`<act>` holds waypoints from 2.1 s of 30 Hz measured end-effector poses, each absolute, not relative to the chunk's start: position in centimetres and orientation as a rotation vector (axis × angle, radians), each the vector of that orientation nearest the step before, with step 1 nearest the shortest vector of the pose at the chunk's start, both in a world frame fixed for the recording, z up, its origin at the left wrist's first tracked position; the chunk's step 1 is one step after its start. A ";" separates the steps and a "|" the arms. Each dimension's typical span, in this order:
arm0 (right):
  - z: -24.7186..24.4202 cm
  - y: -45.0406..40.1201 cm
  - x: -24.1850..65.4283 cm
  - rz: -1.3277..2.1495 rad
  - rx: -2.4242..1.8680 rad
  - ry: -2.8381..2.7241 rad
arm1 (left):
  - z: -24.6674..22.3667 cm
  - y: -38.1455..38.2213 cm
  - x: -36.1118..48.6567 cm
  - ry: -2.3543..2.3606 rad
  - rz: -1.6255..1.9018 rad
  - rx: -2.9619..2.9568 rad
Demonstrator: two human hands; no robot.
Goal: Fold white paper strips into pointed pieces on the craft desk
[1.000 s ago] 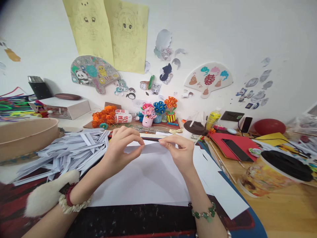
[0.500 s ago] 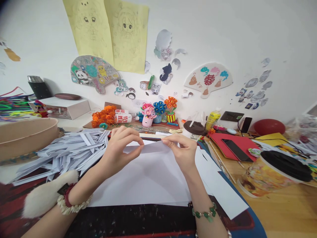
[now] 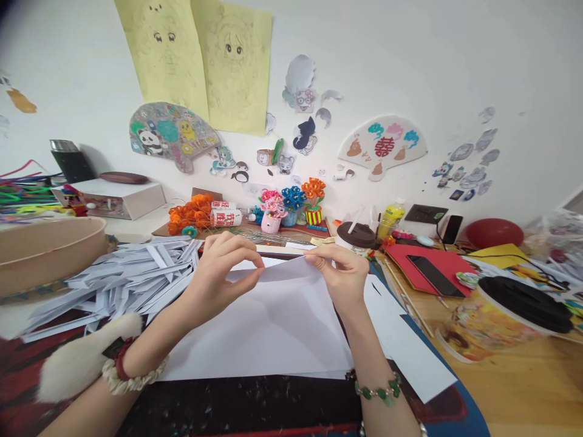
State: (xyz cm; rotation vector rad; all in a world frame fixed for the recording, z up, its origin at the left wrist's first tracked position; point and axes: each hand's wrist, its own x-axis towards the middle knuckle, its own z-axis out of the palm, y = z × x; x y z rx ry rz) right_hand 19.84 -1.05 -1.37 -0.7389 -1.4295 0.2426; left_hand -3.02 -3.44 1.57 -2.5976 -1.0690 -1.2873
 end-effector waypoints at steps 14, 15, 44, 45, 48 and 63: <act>-1.5 -0.7 20.2 0.229 -0.741 -1.389 | 2.0 -3.5 -3.7 -1.086 -1.273 -2.583; -1.5 -0.7 20.3 0.228 -0.743 -1.377 | 2.0 -3.4 -3.8 -1.088 -1.273 -2.582; -1.2 0.1 22.4 0.034 -0.815 -1.132 | 3.1 -2.8 -6.0 -1.164 -1.309 -2.844; -1.3 0.2 22.5 0.042 -0.827 -1.128 | 3.2 -2.8 -6.1 -1.163 -1.318 -2.845; -1.3 0.5 23.3 0.018 -0.852 -1.025 | 3.4 -2.4 -7.0 -1.151 -1.384 -2.817; -0.4 -4.7 14.3 -0.162 -0.684 -1.687 | 1.9 -3.6 -2.4 -1.611 -1.952 -2.793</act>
